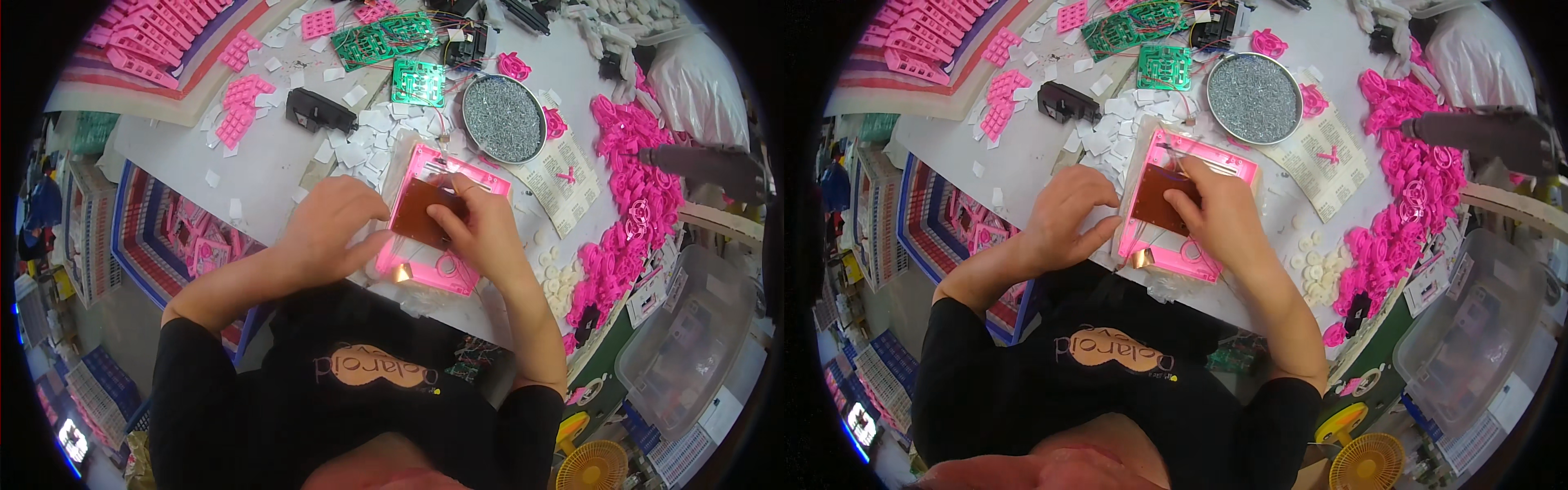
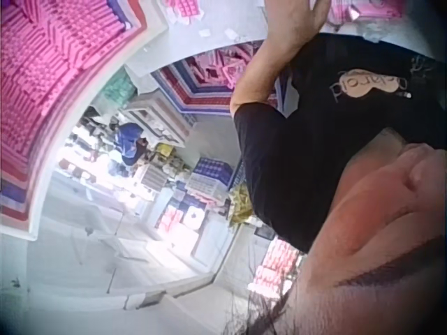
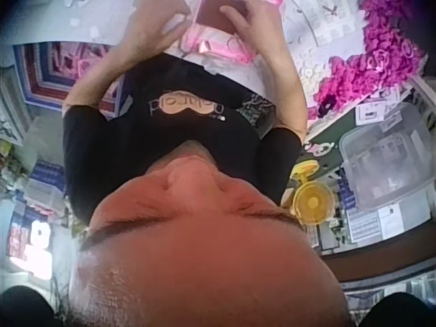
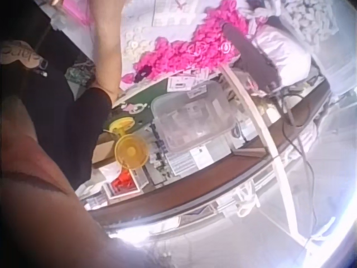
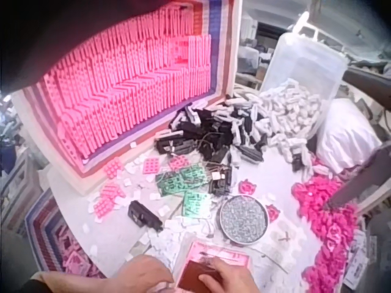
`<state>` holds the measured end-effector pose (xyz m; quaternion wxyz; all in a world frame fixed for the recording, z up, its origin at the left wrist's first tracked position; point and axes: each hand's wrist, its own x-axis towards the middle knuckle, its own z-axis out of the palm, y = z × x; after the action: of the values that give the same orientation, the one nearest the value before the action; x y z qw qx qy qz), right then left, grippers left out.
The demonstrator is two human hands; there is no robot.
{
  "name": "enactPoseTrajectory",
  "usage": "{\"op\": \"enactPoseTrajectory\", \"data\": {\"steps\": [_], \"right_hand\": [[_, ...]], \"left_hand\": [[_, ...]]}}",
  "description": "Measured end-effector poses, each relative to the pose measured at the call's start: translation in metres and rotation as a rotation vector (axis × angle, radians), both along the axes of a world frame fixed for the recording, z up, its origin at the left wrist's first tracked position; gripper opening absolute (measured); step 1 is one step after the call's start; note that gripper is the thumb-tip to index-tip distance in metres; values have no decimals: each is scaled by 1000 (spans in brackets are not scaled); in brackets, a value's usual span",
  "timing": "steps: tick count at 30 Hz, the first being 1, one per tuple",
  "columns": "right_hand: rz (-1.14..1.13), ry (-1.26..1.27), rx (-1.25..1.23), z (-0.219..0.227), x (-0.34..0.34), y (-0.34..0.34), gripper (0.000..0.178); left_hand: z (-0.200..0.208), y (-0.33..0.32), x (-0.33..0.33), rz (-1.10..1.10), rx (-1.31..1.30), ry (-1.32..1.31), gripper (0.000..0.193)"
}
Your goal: Assembling components of a plastic toy piggy bank, including circuit board and buttons.
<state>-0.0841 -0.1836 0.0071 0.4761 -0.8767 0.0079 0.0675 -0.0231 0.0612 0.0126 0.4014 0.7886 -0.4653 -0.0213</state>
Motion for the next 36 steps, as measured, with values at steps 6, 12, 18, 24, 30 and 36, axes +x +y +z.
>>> {"op": "enactPoseTrajectory", "data": {"steps": [6,12,18,24,30,36], "right_hand": [[42,20,-146,11,10,4,32],[12,-17,-252,12,6,7,43],[-96,-511,-565,21,-12,12,59],[212,-285,-650,6,-53,35,53],[272,-276,-735,19,-41,31,52],[280,-365,-873,14,-37,41,52]], "left_hand": [[-9,-10,-5,-140,-5,-67,33],[-8,-9,-1,-125,83,-81,38],[-12,-12,-5,-257,297,-231,52],[-6,-15,-8,-237,306,-191,51],[17,-28,7,-333,437,-139,42],[11,-144,109,-254,258,21,12]]}}
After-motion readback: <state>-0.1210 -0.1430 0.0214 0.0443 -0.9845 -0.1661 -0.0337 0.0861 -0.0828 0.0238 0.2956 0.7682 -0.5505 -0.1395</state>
